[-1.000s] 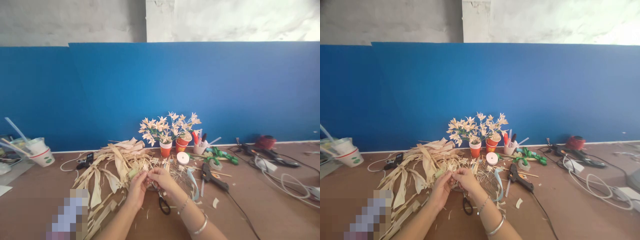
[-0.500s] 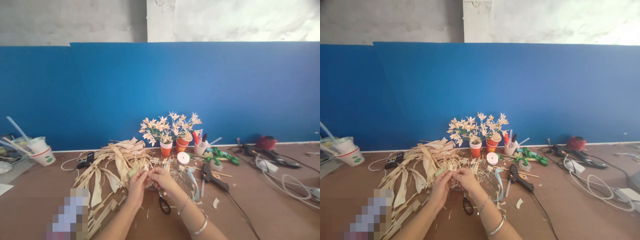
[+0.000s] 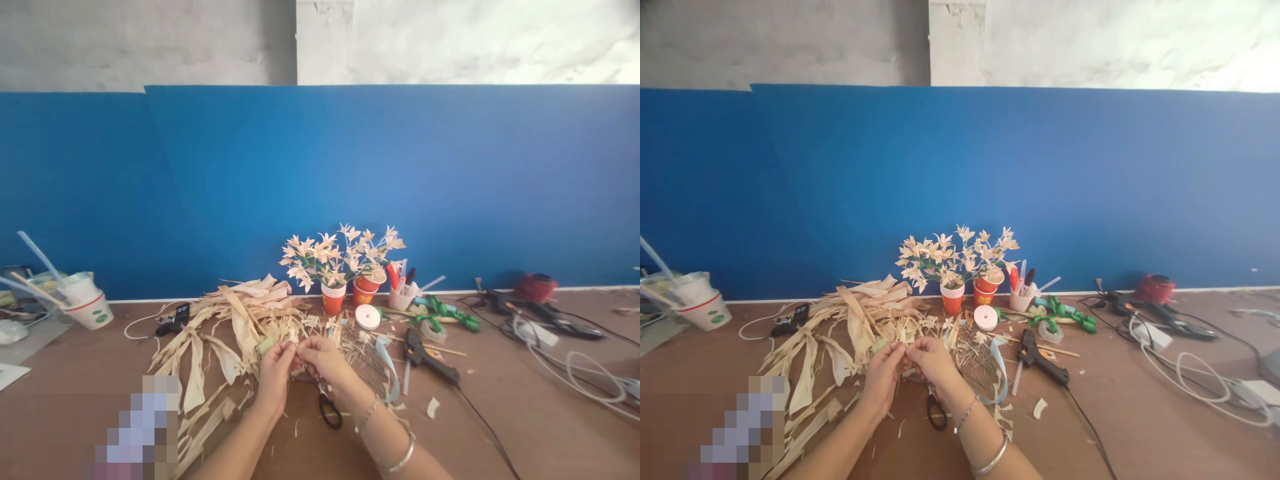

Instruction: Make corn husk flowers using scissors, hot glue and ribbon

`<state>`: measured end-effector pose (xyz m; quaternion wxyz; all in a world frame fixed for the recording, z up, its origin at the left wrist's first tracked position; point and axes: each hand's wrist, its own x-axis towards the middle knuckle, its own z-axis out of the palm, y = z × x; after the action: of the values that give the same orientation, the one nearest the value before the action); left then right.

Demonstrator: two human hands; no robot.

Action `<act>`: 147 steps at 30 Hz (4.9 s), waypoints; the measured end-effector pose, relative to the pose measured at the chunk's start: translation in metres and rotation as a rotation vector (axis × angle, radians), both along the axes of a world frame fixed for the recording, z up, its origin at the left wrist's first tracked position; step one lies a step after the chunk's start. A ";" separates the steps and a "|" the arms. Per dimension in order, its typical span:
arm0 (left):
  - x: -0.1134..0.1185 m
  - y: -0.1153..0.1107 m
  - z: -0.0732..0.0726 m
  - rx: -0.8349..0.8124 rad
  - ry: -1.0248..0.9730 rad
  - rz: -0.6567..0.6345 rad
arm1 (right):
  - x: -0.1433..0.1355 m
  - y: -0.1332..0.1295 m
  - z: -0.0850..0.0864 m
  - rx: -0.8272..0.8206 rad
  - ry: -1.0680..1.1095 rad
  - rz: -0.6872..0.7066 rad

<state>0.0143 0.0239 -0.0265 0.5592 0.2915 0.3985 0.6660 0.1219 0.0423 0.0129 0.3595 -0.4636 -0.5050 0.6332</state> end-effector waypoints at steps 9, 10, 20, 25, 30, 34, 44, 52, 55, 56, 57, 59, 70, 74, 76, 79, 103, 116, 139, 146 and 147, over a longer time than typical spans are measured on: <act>0.000 -0.002 0.006 0.013 0.018 -0.047 | 0.004 0.000 0.002 -0.002 0.066 0.051; 0.000 -0.002 0.006 0.019 0.005 -0.054 | 0.004 0.000 0.002 0.002 0.076 0.057; 0.003 -0.004 0.008 -0.007 -0.046 -0.044 | 0.001 -0.002 0.004 -0.004 0.064 0.029; 0.001 -0.004 0.008 -0.013 -0.098 -0.034 | 0.001 -0.004 0.004 -0.020 0.024 0.018; 0.002 -0.005 0.012 -0.016 -0.143 -0.025 | -0.002 -0.005 0.001 -0.032 0.051 -0.003; 0.004 -0.007 0.012 -0.015 -0.162 -0.022 | -0.006 -0.006 -0.002 -0.048 0.093 -0.039; 0.005 -0.007 0.010 -0.004 -0.113 -0.021 | -0.007 -0.007 -0.002 -0.086 0.138 -0.063; 0.003 -0.004 0.006 0.019 -0.169 -0.056 | -0.007 -0.003 -0.005 0.017 0.121 -0.092; 0.001 -0.004 0.006 -0.004 -0.195 -0.027 | -0.007 -0.001 -0.007 0.077 0.075 -0.115; 0.001 -0.004 0.006 -0.018 -0.182 -0.016 | -0.007 -0.001 -0.008 0.091 0.062 -0.118; 0.000 -0.004 0.007 -0.035 -0.159 -0.009 | -0.007 -0.001 -0.009 0.104 0.046 -0.121; 0.001 -0.005 0.011 -0.066 -0.099 -0.002 | -0.008 0.000 -0.012 0.134 0.001 -0.124; 0.000 -0.003 0.019 -0.092 -0.017 0.057 | -0.007 0.000 -0.018 0.205 -0.073 -0.075; 0.000 -0.003 0.018 -0.067 -0.020 0.029 | -0.008 -0.001 -0.020 0.288 -0.085 -0.106; 0.000 -0.003 0.018 -0.043 -0.038 0.026 | -0.009 -0.001 -0.021 0.301 -0.064 -0.096; 0.001 -0.003 0.017 -0.002 -0.050 0.025 | -0.010 -0.002 -0.021 0.295 -0.032 -0.086; 0.001 -0.002 0.014 -0.036 0.157 0.047 | -0.003 0.002 -0.018 0.226 -0.121 -0.015; 0.000 -0.002 0.009 0.133 0.451 0.104 | -0.001 0.001 -0.014 0.353 -0.233 -0.098; 0.009 -0.008 0.013 -0.027 0.247 -0.151 | 0.013 0.008 0.005 0.304 0.002 -0.131; 0.008 -0.006 0.010 -0.018 0.285 -0.115 | 0.017 0.005 0.014 0.362 -0.115 -0.007; 0.008 -0.006 0.010 -0.017 0.286 -0.111 | 0.024 0.006 0.018 0.392 -0.169 0.052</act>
<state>0.0223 0.0178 -0.0161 0.5351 0.4001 0.4628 0.5826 0.1460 0.0483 0.0313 0.3827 -0.4230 -0.6586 0.4908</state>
